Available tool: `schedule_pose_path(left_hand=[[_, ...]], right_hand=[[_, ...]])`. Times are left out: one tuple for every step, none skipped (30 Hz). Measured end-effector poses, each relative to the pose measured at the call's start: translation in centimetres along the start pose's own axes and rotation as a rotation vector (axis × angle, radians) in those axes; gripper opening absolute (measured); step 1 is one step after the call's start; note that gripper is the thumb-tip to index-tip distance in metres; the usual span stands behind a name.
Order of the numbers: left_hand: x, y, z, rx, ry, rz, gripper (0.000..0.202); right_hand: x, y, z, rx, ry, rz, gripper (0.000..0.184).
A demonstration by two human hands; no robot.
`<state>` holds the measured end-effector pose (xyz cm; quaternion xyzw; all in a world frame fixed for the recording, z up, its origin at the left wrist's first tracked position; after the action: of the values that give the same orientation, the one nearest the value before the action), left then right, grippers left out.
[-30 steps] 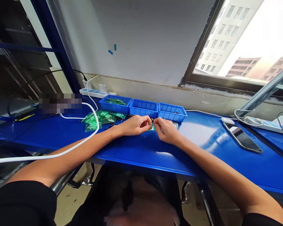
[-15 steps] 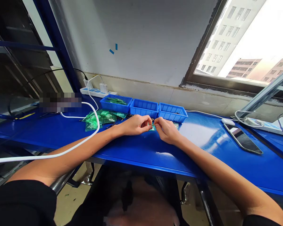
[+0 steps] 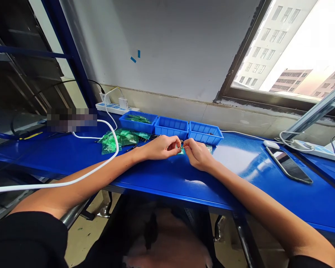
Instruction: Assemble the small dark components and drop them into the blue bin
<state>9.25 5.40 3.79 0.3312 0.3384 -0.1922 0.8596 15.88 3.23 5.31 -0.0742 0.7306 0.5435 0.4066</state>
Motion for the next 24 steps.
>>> schedule_pose_path(left_hand=[[0.00,0.00,-0.01,-0.002,0.002,0.000,0.021],[-0.01,0.00,-0.01,-0.004,0.004,0.000,0.021],[0.00,0.01,-0.02,-0.007,0.005,0.000,0.021],[-0.01,0.01,-0.01,-0.008,0.006,0.000,0.021],[-0.01,0.00,-0.01,-0.010,0.007,-0.001,0.021],[-0.01,0.00,-0.01,-0.011,0.008,-0.001,0.021],[-0.01,-0.02,0.00,-0.012,0.008,-0.001,0.021],[-0.01,-0.03,-0.01,-0.013,0.007,-0.001,0.021],[-0.01,-0.05,-0.02,-0.014,0.005,-0.001,0.021],[-0.01,-0.07,-0.03,-0.016,0.003,-0.002,0.021],[0.00,-0.08,-0.04,-0.017,0.000,-0.003,0.021],[0.01,-0.09,-0.06,-0.019,-0.001,-0.005,0.021],[0.02,-0.10,-0.07,-0.021,-0.002,-0.006,0.021],[0.02,-0.10,-0.07,-0.023,-0.003,-0.007,0.021],[0.01,-0.09,-0.07,-0.023,-0.005,-0.007,0.021],[-0.01,-0.08,-0.06,-0.024,-0.007,-0.005,0.021],[-0.02,-0.08,-0.05,-0.025,-0.009,-0.003,0.020],[-0.03,-0.07,-0.03,-0.024,-0.009,-0.003,0.020],[-0.03,-0.07,-0.02,-0.023,-0.007,-0.003,0.020],[-0.02,-0.07,-0.02,-0.022,-0.004,-0.003,0.020],[-0.03,-0.07,-0.03,-0.022,0.000,-0.002,0.020],[-0.04,-0.07,-0.04,-0.021,0.003,-0.001,0.020],[-0.05,-0.07,-0.04,-0.021,0.004,0.000,0.020],[-0.06,-0.07,-0.04,-0.020,0.003,0.002,0.020]], right_hand=[[-0.01,-0.02,0.02,-0.002,-0.009,0.007,0.012],[-0.03,-0.04,0.03,-0.004,-0.016,0.015,0.011],[-0.06,-0.05,0.04,-0.006,-0.020,0.023,0.011],[-0.07,-0.07,0.05,-0.008,-0.021,0.027,0.011],[-0.04,-0.08,0.08,-0.006,-0.019,0.026,0.011],[0.03,-0.09,0.13,-0.002,-0.016,0.019,0.011],[0.10,-0.10,0.20,0.006,-0.014,0.010,0.011],[0.16,-0.11,0.28,0.015,-0.012,0.001,0.011],[0.21,-0.11,0.36,0.024,-0.010,-0.007,0.011],[0.25,-0.11,0.42,0.031,-0.009,-0.014,0.011],[0.29,-0.12,0.48,0.039,-0.009,-0.022,0.011],[0.35,-0.14,0.53,0.045,-0.010,-0.029,0.011],[0.41,-0.15,0.59,0.051,-0.011,-0.036,0.011],[0.48,-0.18,0.64,0.056,-0.014,-0.042,0.011],[0.53,-0.19,0.67,0.058,-0.016,-0.045,0.011],[0.54,-0.20,0.68,0.057,-0.020,-0.045,0.012],[0.53,-0.21,0.66,0.053,-0.024,-0.041,0.012],[0.52,-0.21,0.64,0.048,-0.028,-0.037,0.012],[0.53,-0.22,0.62,0.044,-0.033,-0.036,0.012],[0.56,-0.23,0.64,0.043,-0.037,-0.037,0.012],[0.61,-0.25,0.68,0.045,-0.041,-0.041,0.012],[0.70,-0.27,0.74,0.049,-0.043,-0.049,0.012],[0.78,-0.29,0.79,0.053,-0.043,-0.056,0.011],[0.85,-0.30,0.82,0.055,-0.043,-0.062,0.011]])
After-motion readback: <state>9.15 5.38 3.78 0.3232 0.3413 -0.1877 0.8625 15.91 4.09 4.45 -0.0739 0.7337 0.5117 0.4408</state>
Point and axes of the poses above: each hand's wrist, its own y-axis towards the middle knuckle, its own x-axis out of the palm, z = x × y, the point moved 10 cm from there along y, towards the middle knuckle, and after that the axes turned 7 degrees about z, right-handed, at the moved point
